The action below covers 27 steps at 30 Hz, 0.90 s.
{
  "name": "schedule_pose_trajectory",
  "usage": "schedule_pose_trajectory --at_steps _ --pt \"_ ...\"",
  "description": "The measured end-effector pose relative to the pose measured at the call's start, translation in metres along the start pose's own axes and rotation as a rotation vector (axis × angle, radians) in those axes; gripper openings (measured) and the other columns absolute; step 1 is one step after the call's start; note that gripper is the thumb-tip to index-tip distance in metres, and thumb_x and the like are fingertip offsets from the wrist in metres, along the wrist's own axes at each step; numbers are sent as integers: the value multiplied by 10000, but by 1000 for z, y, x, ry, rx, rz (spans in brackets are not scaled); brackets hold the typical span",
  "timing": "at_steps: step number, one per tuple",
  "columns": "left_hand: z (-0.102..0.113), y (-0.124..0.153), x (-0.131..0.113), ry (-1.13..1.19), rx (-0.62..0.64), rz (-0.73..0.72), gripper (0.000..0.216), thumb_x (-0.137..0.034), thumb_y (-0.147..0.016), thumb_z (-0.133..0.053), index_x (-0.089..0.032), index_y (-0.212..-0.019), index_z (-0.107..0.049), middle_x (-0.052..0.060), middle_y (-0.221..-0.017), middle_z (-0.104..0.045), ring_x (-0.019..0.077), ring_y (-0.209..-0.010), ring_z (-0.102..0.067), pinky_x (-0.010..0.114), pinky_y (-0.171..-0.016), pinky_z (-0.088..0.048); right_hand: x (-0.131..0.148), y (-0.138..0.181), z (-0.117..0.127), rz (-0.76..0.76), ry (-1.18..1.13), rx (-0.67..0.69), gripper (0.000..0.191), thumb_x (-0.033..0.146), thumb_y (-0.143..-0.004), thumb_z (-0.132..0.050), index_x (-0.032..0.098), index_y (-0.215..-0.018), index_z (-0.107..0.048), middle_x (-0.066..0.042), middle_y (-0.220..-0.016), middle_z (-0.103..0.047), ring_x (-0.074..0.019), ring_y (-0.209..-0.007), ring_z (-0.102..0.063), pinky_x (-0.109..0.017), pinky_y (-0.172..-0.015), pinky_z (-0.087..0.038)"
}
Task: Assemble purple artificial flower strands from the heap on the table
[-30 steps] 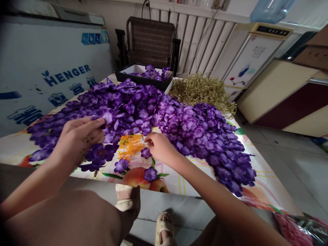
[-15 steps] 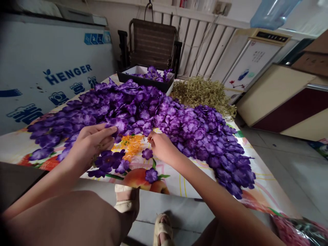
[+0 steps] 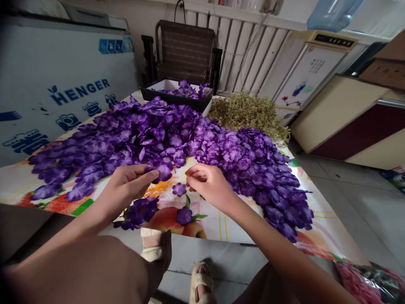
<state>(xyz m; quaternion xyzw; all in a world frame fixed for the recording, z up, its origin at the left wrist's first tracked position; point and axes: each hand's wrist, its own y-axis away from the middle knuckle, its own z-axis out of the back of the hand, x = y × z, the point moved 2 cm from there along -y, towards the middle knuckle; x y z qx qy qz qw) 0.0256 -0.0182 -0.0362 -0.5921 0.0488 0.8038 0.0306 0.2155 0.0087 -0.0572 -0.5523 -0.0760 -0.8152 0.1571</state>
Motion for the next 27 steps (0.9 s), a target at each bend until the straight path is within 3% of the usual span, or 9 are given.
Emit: schedule_pose_trajectory --at_steps 5,9,14,20,27 --pt "-8 2 -7 -76 78 -50 361 -319 -855 -498 -187 -551 -357 -88 -468 -286 57 -425 -216 211 -386 -163 16 32 11 -44 -345 -47 81 234 -798 -588 176 -827 -636 -20 -727 -699 -129 -608 -642 -269 -603 -513" --pt "-17 2 -11 -121 171 -90 372 -320 -851 -495 -184 -533 -357 -83 -480 -278 59 -436 -232 210 -392 -180 14 47 11 -29 -448 -180 97 223 -789 -647 240 -841 -727 20 -710 -684 -110 -692 -624 -227 -648 -485" --pt "-32 3 -14 -87 324 -62 325 -337 -859 -488 -155 -589 -494 -81 -480 -324 62 -433 -259 201 -390 -199 18 51 4 24 -440 -224 154 193 -750 -678 301 -816 -767 24 -1059 -691 -136 -1020 -612 -210 -811 -484" --pt "-41 6 -18 50 399 -22 265 -303 -853 -505 -136 -671 -601 -76 -483 -353 66 -428 -259 197 -378 -180 17 51 2 -37 -357 -226 152 185 -757 -653 268 -813 -766 14 -809 -754 -143 -757 -668 -255 -697 -522" --pt "-45 6 -20 133 386 23 264 -300 -816 -543 -162 -592 -560 -74 -452 -356 76 -409 -255 209 -376 -182 19 51 6 34 -281 -241 156 159 -737 -644 238 -793 -766 -11 -829 -756 -177 -787 -682 -288 -697 -531"
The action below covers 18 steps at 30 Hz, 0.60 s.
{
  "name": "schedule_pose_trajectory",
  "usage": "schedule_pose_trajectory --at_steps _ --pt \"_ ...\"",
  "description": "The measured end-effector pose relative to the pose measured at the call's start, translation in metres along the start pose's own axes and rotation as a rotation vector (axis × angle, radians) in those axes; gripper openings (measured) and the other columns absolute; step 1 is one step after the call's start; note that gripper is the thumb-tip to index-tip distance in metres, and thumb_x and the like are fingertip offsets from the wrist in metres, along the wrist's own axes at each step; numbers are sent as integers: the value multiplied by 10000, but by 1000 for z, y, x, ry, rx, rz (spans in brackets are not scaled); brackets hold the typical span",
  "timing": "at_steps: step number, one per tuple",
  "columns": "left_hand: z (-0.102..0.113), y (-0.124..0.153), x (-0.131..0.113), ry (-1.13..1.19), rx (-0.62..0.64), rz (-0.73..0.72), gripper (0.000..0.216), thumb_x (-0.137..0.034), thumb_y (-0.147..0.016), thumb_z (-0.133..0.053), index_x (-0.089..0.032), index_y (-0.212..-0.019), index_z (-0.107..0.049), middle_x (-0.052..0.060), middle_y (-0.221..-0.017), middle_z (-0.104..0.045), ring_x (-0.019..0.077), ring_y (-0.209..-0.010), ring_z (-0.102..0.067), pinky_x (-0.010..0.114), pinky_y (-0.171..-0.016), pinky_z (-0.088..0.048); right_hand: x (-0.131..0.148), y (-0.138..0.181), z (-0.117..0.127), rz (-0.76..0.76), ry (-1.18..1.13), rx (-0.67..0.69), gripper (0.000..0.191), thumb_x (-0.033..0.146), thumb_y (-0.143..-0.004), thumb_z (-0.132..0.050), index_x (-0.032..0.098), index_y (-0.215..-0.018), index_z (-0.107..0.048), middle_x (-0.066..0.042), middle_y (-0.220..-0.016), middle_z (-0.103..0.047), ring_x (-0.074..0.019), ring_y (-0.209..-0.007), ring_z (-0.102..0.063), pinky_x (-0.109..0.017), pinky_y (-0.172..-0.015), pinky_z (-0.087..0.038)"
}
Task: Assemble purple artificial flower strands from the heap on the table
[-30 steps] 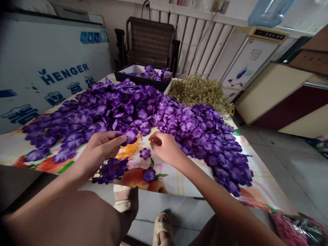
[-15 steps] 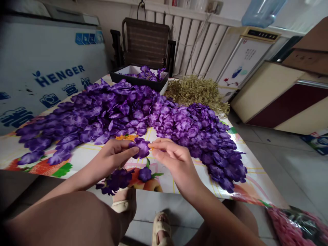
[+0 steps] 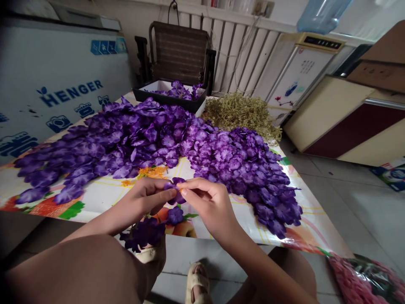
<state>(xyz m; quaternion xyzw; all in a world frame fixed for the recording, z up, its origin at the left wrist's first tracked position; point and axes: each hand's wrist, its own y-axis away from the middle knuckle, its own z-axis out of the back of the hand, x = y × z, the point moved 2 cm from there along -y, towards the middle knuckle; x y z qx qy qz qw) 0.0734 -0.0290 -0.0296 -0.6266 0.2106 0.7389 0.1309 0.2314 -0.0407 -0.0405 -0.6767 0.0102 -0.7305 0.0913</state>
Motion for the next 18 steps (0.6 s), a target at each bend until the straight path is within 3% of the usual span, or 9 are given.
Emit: schedule_pose_trajectory --at_steps 7,12,16,18 --pt "-4 -2 -1 -31 -7 -7 230 -297 -825 -536 -160 -653 -607 -81 -437 -355 87 -401 -256 222 -402 -201 0 4 2 137 114 -29 113 136 -780 -616 206 -788 -705 -15 -828 -721 -156 -780 -665 -255 -683 -515" --pt "-5 -5 -3 -129 26 -113 242 -285 -843 -507 -149 -659 -585 -50 -531 -438 97 -489 -354 214 -468 -277 1 5 3 253 302 7 97 125 -810 -563 187 -754 -613 -24 -794 -646 -154 -747 -620 -267 -677 -480" --pt "-4 -6 -4 -315 50 -150 303 -321 -870 -473 -158 -618 -515 -45 -547 -404 105 -526 -367 219 -485 -276 2 2 2 185 245 -12 121 120 -738 -569 207 -686 -503 2 -723 -572 -141 -675 -568 -252 -612 -455" --pt "-3 -5 -4 -426 64 -172 329 -334 -881 -458 -161 -602 -490 -47 -536 -388 104 -520 -361 223 -486 -268 3 -1 2 84 146 29 130 133 -710 -565 212 -792 -503 12 -739 -570 -139 -667 -566 -250 -600 -456"
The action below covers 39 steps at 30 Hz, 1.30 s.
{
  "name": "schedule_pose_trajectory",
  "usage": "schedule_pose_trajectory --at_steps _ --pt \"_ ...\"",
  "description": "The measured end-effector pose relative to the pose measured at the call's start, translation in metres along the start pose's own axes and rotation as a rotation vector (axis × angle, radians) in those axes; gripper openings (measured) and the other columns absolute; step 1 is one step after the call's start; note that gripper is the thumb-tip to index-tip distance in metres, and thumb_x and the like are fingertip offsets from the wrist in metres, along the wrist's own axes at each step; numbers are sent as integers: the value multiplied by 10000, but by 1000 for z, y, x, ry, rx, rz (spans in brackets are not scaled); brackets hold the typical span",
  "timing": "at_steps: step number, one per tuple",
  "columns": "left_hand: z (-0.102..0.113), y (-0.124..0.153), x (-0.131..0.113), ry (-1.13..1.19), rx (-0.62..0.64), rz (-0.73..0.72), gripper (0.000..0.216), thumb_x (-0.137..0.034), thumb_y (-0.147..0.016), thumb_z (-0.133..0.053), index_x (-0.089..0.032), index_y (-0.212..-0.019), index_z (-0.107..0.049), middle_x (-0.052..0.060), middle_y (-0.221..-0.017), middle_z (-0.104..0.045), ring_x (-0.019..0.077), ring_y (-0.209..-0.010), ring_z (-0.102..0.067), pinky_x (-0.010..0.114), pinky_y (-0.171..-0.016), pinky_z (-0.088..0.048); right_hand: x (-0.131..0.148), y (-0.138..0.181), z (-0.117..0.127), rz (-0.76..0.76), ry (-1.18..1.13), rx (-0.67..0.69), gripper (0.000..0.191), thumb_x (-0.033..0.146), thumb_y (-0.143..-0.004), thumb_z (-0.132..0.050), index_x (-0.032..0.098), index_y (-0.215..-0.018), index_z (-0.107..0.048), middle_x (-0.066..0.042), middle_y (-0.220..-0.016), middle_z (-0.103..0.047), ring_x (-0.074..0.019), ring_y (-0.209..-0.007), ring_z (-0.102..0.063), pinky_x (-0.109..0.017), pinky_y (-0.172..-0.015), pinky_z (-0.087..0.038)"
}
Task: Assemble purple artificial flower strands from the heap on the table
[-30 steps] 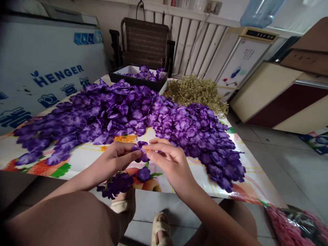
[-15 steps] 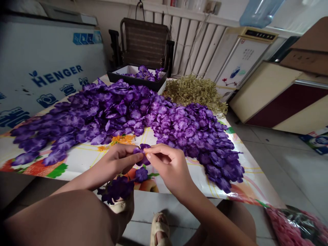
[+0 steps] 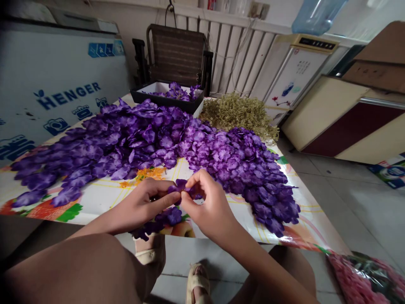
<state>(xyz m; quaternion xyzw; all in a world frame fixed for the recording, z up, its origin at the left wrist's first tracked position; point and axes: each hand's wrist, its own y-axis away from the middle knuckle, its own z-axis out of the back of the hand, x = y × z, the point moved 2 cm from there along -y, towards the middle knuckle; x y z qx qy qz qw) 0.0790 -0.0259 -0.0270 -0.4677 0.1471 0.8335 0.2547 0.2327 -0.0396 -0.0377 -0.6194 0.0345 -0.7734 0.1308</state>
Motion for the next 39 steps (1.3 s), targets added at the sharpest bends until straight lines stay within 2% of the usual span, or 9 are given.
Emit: schedule_pose_trajectory --at_steps 3,5,9,14,18,21,24,30,39 --pt "0 1 -1 -132 38 -69 344 -318 -891 -444 -162 -587 -474 -49 -526 -399 97 -500 -362 226 -493 -267 0 -4 0 -158 -99 174 210 155 -709 -540 202 -914 -530 11 -751 -596 -138 -664 -576 -246 -585 -451" --pt "1 1 -1 -163 51 -108 336 -301 -896 -435 -161 -595 -491 -47 -532 -415 100 -504 -379 227 -508 -284 2 -6 5 -185 -70 251 107 165 -715 -537 192 -816 -563 17 -693 -582 -132 -635 -559 -240 -564 -431" --pt "11 5 -2 -18 16 -100 300 -288 -930 -378 -158 -772 -597 -14 -665 -531 131 -631 -482 227 -617 -375 6 -11 24 -85 42 91 42 159 -704 -588 191 -708 -560 19 -674 -581 -127 -628 -554 -239 -575 -432" --pt "30 9 -13 215 14 -34 196 -255 -909 -436 -156 -863 -599 6 -772 -548 140 -705 -495 226 -655 -392 21 -4 37 52 -134 10 59 173 -758 -623 212 -735 -586 -3 -781 -636 -131 -717 -602 -229 -625 -488" --pt "44 12 -41 302 77 -86 187 -288 -917 -461 -158 -862 -584 -5 -742 -498 128 -669 -458 222 -616 -375 53 16 34 306 -109 25 158 101 -831 -543 248 -818 -601 -10 -833 -638 -140 -775 -625 -243 -663 -517" --pt "51 15 -69 314 169 -134 190 -300 -912 -490 -154 -848 -595 2 -749 -500 120 -647 -433 218 -585 -362 81 32 31 541 57 -55 311 13 -826 -475 286 -915 -595 -25 -864 -641 -157 -768 -639 -273 -644 -531" --pt "55 19 -94 286 243 -197 179 -267 -901 -523 -142 -814 -617 14 -745 -521 122 -661 -436 227 -604 -373 101 44 27 673 181 -120 438 -26 -797 -452 336 -1005 -585 -43 -875 -636 -200 -776 -664 -339 -643 -557" --pt "58 34 -122 316 278 -246 120 -186 -882 -551 -140 -821 -643 11 -764 -554 109 -666 -454 218 -630 -389 117 58 14 700 272 -368 425 6 -827 -470 368 -1014 -590 -57 -946 -656 -220 -792 -694 -351 -620 -575" --pt "66 48 -140 176 192 -215 163 -287 -878 -558 -151 -803 -607 36 -767 -570 163 -758 -517 273 -710 -432 126 64 9 690 288 -362 501 -13 -796 -459 385 -1083 -560 -54 -1047 -678 -225 -874 -694 -348 -661 -591"
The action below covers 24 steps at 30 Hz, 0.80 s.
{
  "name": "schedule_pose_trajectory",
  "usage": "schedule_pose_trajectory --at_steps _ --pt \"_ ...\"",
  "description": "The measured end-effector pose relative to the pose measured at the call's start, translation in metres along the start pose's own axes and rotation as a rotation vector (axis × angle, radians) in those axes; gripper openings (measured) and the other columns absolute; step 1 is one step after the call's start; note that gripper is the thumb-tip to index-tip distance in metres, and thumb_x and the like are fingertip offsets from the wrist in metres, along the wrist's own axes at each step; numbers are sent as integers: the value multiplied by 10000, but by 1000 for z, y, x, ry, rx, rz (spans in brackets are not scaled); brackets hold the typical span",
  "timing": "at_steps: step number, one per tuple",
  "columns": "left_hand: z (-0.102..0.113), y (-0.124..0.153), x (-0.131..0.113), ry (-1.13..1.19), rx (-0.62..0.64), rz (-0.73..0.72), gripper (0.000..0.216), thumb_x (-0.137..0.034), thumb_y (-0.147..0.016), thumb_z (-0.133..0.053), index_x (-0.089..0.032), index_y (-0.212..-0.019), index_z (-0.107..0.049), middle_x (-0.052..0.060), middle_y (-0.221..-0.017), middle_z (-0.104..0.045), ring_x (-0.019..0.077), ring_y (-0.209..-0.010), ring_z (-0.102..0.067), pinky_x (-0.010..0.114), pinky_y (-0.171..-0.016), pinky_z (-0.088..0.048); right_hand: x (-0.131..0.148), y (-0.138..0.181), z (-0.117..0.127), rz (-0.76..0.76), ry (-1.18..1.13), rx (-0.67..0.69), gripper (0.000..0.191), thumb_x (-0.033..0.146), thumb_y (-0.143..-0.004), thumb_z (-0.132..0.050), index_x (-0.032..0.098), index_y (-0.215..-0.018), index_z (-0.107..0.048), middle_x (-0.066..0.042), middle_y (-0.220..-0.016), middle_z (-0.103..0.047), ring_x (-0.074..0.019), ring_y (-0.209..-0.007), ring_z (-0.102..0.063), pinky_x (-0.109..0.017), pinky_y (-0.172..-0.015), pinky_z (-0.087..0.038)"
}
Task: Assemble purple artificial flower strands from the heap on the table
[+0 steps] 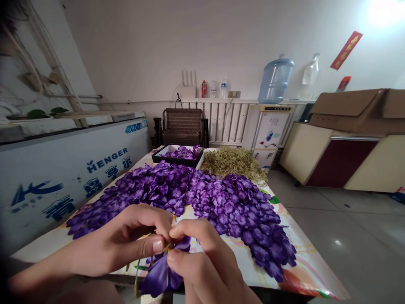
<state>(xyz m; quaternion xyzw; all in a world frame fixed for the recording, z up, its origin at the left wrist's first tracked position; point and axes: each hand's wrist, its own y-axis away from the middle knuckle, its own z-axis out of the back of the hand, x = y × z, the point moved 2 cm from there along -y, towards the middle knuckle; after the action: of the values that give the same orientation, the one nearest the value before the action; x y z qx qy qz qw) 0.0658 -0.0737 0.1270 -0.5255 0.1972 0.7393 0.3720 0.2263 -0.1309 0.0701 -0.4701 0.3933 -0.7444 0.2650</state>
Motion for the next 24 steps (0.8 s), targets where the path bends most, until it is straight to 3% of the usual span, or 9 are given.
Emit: schedule_pose_trajectory --at_steps 6,10,14,17,20,24 --pt "-4 -14 -17 -123 38 -26 200 -282 -913 -484 -165 -754 -519 -25 -667 -441 113 -630 -397 220 -576 -360 -14 -8 12 169 11 41 530 -76 -729 -456 307 -1087 -531 -78 -1126 -588 -229 -934 -658 -367 -723 -582" --pt "-11 -23 -25 -303 81 -129 213 -242 -935 -435 -161 -755 -514 -19 -677 -474 110 -648 -427 212 -604 -380 -18 -13 13 228 -92 -66 435 -115 -705 -435 199 -980 -555 -66 -1125 -538 -182 -928 -616 -317 -722 -561" --pt "-18 -21 -16 -369 37 -209 208 -243 -938 -427 -168 -760 -505 -8 -683 -531 112 -653 -495 207 -630 -416 -21 -8 4 165 -220 -152 384 -128 -714 -400 179 -883 -558 -35 -1072 -534 -111 -791 -593 -248 -646 -514" --pt "-20 -19 -6 -408 24 -225 212 -245 -937 -416 -171 -760 -506 -6 -669 -538 115 -633 -501 216 -616 -408 -27 -4 -1 122 -297 -38 394 -124 -725 -390 194 -893 -552 -33 -1068 -514 -116 -796 -591 -255 -642 -502" --pt "-18 -22 5 -408 59 -169 214 -241 -929 -416 -166 -752 -512 -9 -657 -521 113 -609 -457 225 -584 -382 -36 -1 -5 39 -383 50 376 -98 -747 -438 225 -907 -543 -17 -1059 -514 -116 -822 -589 -271 -717 -502" --pt "-12 -29 24 -226 14 -27 214 -258 -936 -427 -156 -774 -524 -10 -692 -503 116 -647 -445 229 -592 -372 -54 0 -18 -230 -591 -8 222 28 -831 -509 244 -853 -553 -5 -996 -549 -134 -912 -593 -254 -754 -503"
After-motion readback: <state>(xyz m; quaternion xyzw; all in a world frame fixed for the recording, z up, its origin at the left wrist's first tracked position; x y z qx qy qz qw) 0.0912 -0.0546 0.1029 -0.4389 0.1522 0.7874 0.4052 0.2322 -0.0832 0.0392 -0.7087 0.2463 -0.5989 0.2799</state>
